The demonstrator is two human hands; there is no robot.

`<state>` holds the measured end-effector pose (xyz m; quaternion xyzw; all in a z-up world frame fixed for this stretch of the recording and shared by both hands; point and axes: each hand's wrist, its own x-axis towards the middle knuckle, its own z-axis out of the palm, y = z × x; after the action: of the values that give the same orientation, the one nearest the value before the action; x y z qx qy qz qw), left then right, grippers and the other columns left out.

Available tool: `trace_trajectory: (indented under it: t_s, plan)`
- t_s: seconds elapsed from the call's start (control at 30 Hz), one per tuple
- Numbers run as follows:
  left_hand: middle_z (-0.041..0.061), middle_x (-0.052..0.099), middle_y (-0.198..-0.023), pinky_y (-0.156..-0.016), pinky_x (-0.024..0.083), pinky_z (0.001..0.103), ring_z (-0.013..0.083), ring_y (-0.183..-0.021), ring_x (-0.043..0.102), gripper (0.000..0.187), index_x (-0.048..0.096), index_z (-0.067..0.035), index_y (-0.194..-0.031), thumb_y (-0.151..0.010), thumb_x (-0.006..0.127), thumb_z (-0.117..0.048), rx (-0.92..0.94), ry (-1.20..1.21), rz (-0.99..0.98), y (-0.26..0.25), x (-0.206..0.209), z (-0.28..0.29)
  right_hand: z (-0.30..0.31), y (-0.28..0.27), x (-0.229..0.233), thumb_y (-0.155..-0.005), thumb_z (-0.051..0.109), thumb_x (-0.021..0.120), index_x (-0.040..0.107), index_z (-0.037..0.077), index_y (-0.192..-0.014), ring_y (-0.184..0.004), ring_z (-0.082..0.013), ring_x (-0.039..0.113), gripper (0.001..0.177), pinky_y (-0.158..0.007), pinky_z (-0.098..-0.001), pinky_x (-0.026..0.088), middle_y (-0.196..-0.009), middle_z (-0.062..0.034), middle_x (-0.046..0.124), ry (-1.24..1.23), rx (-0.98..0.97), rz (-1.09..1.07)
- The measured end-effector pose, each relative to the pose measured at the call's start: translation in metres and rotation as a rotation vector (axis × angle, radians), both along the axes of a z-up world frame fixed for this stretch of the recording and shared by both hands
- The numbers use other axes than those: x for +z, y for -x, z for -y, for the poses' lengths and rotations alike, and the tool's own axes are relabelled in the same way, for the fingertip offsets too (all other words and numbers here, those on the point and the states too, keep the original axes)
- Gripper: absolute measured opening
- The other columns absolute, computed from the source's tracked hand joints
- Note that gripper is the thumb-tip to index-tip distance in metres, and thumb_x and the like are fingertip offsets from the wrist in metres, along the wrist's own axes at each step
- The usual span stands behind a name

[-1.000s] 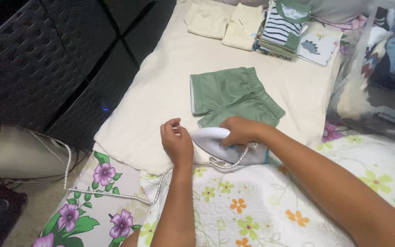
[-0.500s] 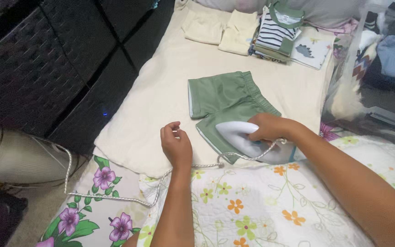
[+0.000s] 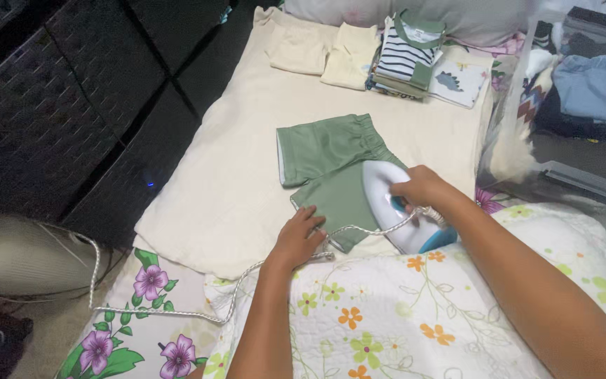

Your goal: The person irons a pair of green shorts and a dark grey t-shirt on a bed. They use a white electric iron to smooth the fabric, folding the items after ironing and placing them in a pile with other folded clothes.

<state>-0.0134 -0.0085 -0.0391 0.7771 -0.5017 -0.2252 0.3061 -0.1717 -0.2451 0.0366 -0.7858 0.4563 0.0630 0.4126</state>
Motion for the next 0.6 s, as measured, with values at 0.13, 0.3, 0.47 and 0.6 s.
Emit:
trace_trajectory:
  t_s: [0.13,0.3,0.47,0.6]
  plan:
    - [0.01,0.038,-0.14,-0.106,0.024,0.039,0.0296,-0.133,0.028,0.041,0.058,-0.009,-0.117,-0.081,0.058,-0.027,-0.016,0.011,0.019,-0.002,-0.004,-0.001,-0.003,0.002,0.001,-0.069,0.02,0.066,0.065,-0.005,-0.078,-0.044,-0.0173,0.056,0.027,-0.045,-0.0333,0.046,-0.058,-0.0092,0.061,-0.086,-0.032,0.102]
    - [0.009,0.037,-0.141,-0.106,0.024,0.038,0.0281,-0.134,0.026,0.042,0.058,-0.01,-0.118,-0.079,0.059,-0.026,-0.004,-0.029,-0.007,-0.001,-0.001,0.0,-0.013,-0.005,0.005,-0.068,0.021,0.067,0.065,0.0,-0.077,-0.043,-0.0175,0.055,0.024,-0.044,-0.032,0.044,-0.056,-0.0118,0.06,-0.072,0.197,0.041]
    - [0.011,0.037,-0.141,-0.106,0.024,0.038,0.0289,-0.134,0.026,0.042,0.057,-0.01,-0.118,-0.079,0.061,-0.024,-0.004,-0.025,-0.031,0.001,0.009,-0.002,-0.012,0.009,0.007,-0.071,0.018,0.067,0.064,-0.006,-0.073,-0.043,-0.0182,0.055,0.024,-0.043,-0.0319,0.045,-0.057,-0.0115,0.061,-0.099,-0.082,0.15]
    - [0.011,0.046,-0.134,-0.101,0.034,0.036,0.0266,-0.126,0.04,0.038,0.057,-0.009,-0.116,-0.079,0.06,-0.015,0.19,0.173,-0.2,0.006,0.031,-0.002,-0.008,0.029,0.019,-0.072,0.016,0.066,0.065,-0.005,-0.068,-0.044,-0.0158,0.055,0.022,-0.043,-0.03,0.044,-0.056,-0.0099,0.061,-0.124,-0.201,0.312]
